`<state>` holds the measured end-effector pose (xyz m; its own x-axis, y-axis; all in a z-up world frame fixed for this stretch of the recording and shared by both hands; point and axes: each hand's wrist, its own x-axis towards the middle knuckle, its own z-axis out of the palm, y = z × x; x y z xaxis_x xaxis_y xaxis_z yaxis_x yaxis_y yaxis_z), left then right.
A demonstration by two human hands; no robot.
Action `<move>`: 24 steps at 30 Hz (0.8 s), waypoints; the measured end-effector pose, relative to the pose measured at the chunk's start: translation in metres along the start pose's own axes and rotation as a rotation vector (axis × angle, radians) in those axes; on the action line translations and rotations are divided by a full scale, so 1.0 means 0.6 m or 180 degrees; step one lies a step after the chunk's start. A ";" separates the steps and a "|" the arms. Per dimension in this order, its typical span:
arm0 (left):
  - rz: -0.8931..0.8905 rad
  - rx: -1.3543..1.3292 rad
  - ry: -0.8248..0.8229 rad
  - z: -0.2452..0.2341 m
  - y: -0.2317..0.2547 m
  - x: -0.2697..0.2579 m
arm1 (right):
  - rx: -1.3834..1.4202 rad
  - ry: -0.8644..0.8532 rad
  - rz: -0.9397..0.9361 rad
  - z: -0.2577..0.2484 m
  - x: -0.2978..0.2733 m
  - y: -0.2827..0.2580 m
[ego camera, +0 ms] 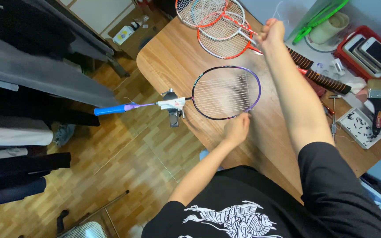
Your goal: The person weaves and pulls badminton string through the frame of a racket.
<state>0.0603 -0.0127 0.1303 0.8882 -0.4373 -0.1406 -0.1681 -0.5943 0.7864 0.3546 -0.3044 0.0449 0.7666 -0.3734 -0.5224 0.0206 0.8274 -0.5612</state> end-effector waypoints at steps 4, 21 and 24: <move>0.0269 -0.0044 -0.0067 0.029 -0.043 -0.003 | 0.0197 -0.0079 -0.0090 0.002 -0.043 0.016; 0.1058 0.1069 -0.0824 0.051 -0.053 -0.007 | 0.0360 0.0306 0.0003 -0.039 0.069 -0.002; 0.1220 0.1207 -0.0902 0.090 -0.099 -0.017 | 0.0998 0.0537 -0.0182 -0.112 0.176 0.047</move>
<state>0.0384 -0.0095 0.0528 0.5948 -0.7993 -0.0856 -0.6401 -0.5353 0.5511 0.3930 -0.3491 -0.0694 0.6423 -0.4652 -0.6092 0.2764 0.8819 -0.3819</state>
